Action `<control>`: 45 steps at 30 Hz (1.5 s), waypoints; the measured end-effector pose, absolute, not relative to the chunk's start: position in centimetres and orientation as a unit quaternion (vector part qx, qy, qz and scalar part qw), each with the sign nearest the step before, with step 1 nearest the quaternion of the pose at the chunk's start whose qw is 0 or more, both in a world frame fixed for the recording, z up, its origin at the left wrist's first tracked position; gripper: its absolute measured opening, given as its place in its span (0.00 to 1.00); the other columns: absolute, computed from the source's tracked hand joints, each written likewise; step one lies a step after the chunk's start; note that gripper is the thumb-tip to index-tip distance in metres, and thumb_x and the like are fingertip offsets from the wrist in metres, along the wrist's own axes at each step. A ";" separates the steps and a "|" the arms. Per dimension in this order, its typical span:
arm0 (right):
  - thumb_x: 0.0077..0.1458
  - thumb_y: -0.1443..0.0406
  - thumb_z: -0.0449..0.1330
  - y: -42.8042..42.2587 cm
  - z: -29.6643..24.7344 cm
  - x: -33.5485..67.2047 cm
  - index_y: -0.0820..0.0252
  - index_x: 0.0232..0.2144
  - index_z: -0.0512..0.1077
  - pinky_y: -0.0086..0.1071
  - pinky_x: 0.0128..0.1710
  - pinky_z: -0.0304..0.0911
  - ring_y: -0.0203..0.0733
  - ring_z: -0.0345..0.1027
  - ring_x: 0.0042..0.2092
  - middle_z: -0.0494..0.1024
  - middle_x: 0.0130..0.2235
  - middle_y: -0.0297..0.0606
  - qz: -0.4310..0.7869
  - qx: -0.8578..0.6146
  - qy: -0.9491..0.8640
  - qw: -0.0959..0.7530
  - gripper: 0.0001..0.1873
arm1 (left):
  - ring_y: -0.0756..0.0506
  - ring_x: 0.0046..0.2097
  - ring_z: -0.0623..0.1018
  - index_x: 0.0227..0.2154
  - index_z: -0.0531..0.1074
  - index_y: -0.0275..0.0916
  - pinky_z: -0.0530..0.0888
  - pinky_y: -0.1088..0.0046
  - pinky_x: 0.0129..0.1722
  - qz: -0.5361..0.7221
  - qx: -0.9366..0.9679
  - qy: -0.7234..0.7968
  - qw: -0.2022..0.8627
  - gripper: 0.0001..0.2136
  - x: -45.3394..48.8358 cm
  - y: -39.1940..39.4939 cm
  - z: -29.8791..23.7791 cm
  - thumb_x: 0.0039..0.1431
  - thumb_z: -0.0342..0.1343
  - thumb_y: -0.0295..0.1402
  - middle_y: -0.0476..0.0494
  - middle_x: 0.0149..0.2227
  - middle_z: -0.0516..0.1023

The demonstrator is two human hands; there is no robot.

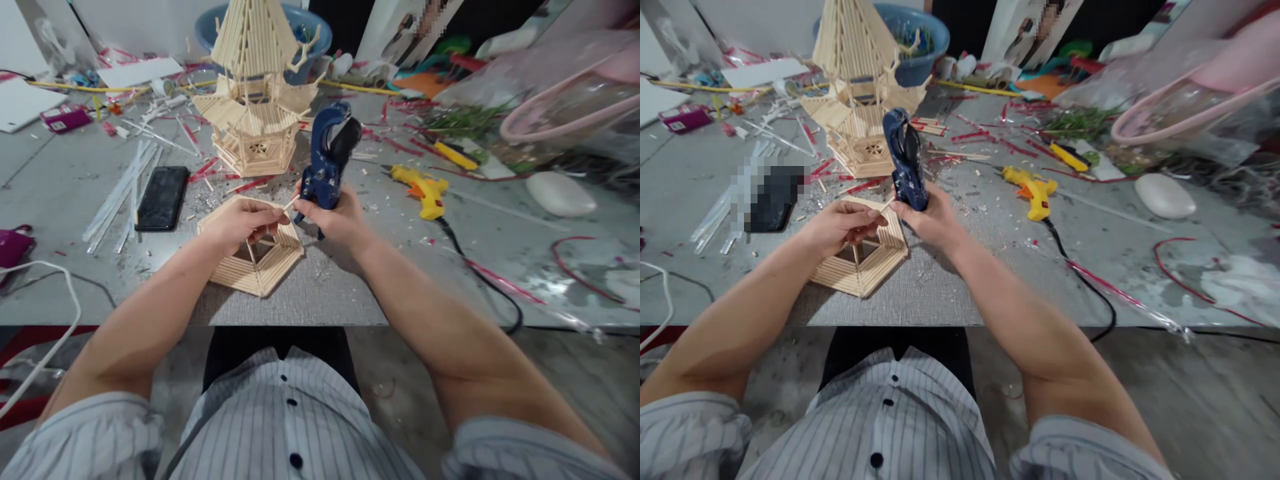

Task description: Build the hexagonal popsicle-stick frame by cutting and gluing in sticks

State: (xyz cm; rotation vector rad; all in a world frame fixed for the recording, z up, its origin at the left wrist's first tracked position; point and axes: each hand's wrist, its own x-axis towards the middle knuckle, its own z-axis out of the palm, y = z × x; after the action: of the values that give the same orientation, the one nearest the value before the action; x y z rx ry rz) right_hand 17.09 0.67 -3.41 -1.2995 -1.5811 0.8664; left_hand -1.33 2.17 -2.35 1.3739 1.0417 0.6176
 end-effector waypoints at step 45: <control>0.50 0.61 0.58 2.0 -6.1 19.9 0.60 0.53 0.62 0.49 0.52 0.60 0.55 0.65 0.52 0.70 0.51 0.50 0.048 -0.558 -0.781 0.275 0.27 | 0.50 0.26 0.70 0.16 0.74 0.38 0.63 0.73 0.31 -0.036 0.809 0.505 0.297 0.10 -1.1 1.6 -1.2 0.49 0.55 0.32 0.49 0.19 0.73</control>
State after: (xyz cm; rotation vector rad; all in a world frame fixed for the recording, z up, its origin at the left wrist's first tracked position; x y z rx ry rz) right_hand 19.90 1.97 -6.13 -1.5005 -2.0994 0.1284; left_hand -1.12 1.61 -1.18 2.1516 1.3436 -0.0960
